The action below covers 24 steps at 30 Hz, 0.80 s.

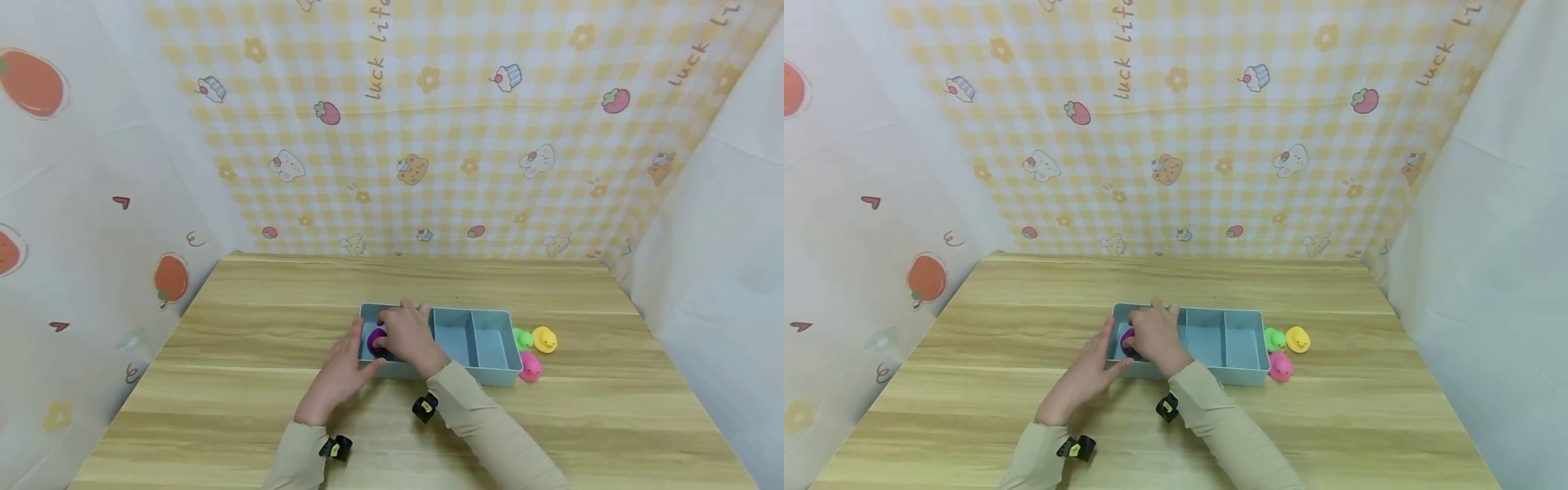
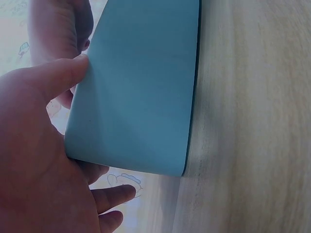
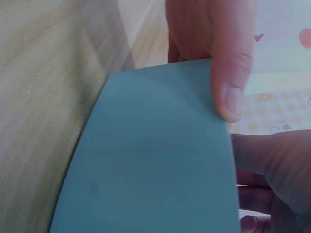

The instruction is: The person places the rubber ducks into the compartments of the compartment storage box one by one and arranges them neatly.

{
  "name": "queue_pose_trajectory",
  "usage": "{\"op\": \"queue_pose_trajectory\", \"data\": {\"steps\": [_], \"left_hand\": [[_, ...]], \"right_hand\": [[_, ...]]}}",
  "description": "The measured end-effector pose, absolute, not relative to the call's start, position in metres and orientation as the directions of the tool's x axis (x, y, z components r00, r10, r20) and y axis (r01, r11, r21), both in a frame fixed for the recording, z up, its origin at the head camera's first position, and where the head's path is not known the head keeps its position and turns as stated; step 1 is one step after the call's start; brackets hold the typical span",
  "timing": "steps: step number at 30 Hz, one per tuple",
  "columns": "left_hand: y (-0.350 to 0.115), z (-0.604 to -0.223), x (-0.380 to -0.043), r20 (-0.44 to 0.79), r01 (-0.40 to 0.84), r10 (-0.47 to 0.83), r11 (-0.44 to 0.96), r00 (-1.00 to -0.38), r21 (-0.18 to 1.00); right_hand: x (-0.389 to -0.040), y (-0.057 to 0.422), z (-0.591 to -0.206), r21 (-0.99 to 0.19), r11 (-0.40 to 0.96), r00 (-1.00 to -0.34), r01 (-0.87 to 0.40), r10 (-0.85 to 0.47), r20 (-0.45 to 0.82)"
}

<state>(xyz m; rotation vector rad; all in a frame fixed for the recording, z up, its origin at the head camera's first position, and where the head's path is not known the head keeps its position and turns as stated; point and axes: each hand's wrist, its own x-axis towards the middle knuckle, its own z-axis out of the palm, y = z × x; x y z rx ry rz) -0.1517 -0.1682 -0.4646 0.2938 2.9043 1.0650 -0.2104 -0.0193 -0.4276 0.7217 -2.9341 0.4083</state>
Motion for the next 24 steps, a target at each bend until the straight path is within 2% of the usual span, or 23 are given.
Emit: {"op": "queue_pose_trajectory", "data": {"steps": [16, 24], "left_hand": [[-0.166, -0.464, -0.151, 0.027, 0.151, 0.174, 0.755, -0.984, 0.638], [-0.165, -0.463, -0.150, 0.025, 0.148, 0.173, 0.749, -0.985, 0.646]], "right_hand": [[-0.206, 0.004, -0.422, -0.322, 0.786, -0.848, -0.528, -0.464, 0.257], [-0.207, 0.022, -0.421, -0.357, 0.784, -0.861, -0.508, -0.448, 0.242]]}}
